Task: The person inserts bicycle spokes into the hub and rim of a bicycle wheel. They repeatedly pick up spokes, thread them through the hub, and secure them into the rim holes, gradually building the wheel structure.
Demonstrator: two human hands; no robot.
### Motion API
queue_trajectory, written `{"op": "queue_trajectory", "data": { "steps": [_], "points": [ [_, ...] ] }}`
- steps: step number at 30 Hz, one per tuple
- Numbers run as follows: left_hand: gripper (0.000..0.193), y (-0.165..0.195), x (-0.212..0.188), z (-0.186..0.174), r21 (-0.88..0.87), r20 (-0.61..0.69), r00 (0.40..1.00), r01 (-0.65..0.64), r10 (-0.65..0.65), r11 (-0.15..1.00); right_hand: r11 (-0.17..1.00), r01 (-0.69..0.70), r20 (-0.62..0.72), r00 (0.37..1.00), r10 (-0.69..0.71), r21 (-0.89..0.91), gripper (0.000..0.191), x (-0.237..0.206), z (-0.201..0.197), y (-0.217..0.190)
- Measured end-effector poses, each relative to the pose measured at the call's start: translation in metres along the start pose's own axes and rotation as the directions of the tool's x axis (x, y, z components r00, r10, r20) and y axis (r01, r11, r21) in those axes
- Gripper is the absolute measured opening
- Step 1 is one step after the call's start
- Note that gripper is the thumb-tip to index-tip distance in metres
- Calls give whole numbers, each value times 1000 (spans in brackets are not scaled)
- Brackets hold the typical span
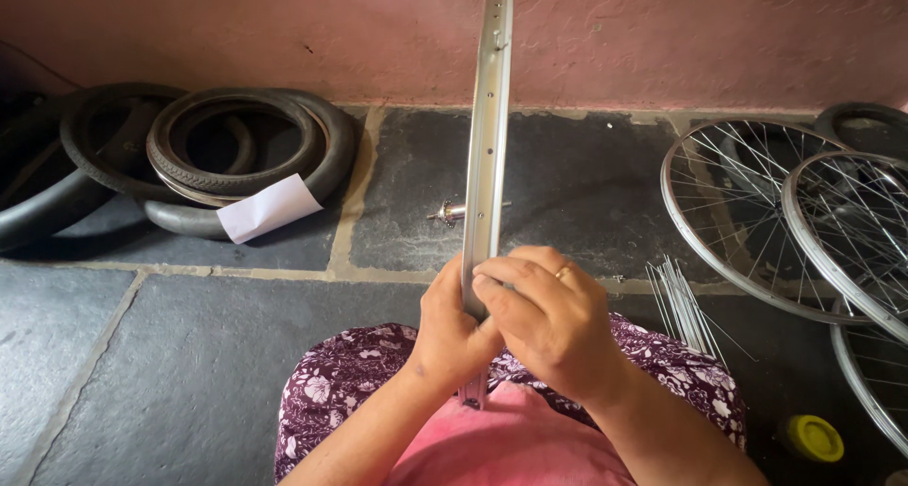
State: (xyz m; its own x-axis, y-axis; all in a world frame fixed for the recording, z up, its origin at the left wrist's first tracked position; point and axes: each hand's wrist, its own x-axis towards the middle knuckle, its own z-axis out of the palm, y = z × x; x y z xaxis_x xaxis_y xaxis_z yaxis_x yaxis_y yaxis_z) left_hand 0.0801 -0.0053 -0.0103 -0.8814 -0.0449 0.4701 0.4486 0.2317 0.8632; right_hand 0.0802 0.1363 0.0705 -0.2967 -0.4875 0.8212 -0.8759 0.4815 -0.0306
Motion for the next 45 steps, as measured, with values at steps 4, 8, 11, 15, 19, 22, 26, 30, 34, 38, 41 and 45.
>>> {"op": "queue_trajectory", "data": {
  "steps": [4, 8, 11, 15, 19, 22, 26, 30, 34, 38, 41, 45],
  "points": [
    [34, -1, 1, 2, -15, -14, 1000, -26, 26, 1000, 1000, -21, 37, 999, 21, 0, 28, -3, -7, -1],
    [35, -2, 0, 2, -11, -1, 999, -34, 34, 999, 999, -18, 10, 1000, 17, 45, 28, -8, 2, 6],
    [34, -2, -2, 2, -2, 16, 997, 71, -70, 998, 992, -94, -112, 988, 104, 85, 24, -11, 16, 5],
    [36, -2, -1, 5, -3, -3, 997, -76, 76, 997, 987, -135, -91, 985, 143, 92, 38, -15, 17, 3],
    [38, -1, -2, 4, -25, 15, 996, -85, 86, 996, 960, -159, -67, 982, 179, 228, 39, -21, 15, 7],
    [36, 0, -2, 5, -9, 16, 999, -33, 33, 999, 953, -193, -110, 969, 223, 232, 28, -26, 23, 9],
    [35, 1, -3, 7, 13, 7, 1000, -18, 18, 1000, 929, -254, -168, 938, 305, 270, 29, -27, 29, 10],
    [38, 2, -4, 4, 45, 15, 997, -76, 76, 996, 906, -276, -110, 939, 325, 323, 33, -27, 22, 3],
    [36, 2, -4, 5, 17, 11, 999, -39, 39, 999, 892, -285, -55, 945, 323, 352, 27, -30, 19, 0],
    [32, 3, -4, 7, 23, 7, 998, 55, -55, 998, 937, -269, -145, 941, 305, 223, 24, -29, 26, 6],
    [33, 1, -2, 4, 47, 1, 991, -131, 131, 990, 938, -241, -144, 949, 281, 248, 27, -29, 25, 6],
    [36, -2, -4, 2, 18, 3, 993, -115, 115, 993, 928, -246, -90, 956, 281, 281, 27, -27, 22, 2]
  ]
}}
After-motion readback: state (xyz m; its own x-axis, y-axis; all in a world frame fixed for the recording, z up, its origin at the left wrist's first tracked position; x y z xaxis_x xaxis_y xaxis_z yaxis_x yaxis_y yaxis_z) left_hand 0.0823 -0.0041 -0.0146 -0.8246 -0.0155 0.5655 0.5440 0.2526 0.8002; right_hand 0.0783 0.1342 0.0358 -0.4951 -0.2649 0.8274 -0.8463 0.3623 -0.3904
